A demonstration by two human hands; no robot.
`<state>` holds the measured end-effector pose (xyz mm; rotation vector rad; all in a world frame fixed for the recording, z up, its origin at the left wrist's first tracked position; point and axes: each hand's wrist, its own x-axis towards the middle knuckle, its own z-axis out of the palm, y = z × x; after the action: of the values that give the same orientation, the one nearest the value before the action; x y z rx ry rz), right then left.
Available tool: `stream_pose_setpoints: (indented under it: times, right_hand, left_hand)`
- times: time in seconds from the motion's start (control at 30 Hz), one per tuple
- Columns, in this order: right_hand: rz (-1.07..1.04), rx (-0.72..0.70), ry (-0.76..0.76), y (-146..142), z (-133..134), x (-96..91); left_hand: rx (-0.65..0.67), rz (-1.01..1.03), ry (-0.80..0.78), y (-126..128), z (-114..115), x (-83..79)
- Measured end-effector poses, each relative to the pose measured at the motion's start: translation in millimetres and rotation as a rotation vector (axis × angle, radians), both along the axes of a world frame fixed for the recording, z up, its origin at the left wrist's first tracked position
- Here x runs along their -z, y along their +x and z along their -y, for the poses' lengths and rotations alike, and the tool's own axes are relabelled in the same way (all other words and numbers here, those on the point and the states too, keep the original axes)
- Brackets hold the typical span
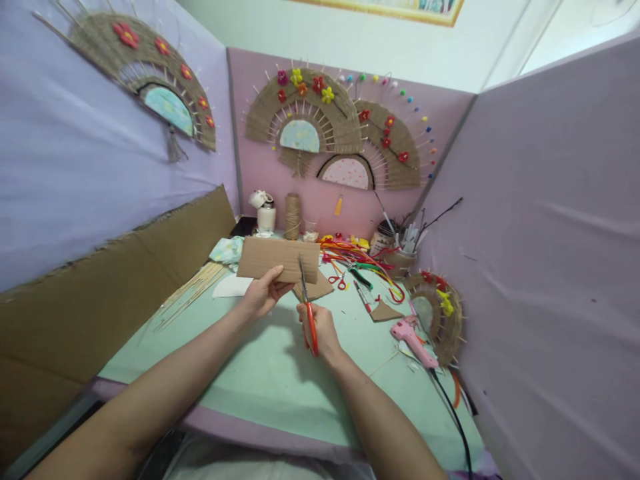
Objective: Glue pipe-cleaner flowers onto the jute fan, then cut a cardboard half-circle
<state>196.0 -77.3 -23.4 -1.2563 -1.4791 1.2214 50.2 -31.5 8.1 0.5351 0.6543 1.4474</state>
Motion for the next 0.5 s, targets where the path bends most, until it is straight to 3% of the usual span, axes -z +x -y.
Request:
stream_pose_setpoints:
  times: [0.2, 0.5]
  right_hand:
    - [-0.040, 0.022, 0.000, -2.8, -6.8, 12.8]
    - [0.006, -0.027, -0.017, -3.9, -9.2, 19.8]
  left_hand:
    - [0.041, 0.088, -0.008, 4.9, 0.2, 3.5]
    - [-0.061, 0.042, -0.013, 1.2, -4.3, 5.4]
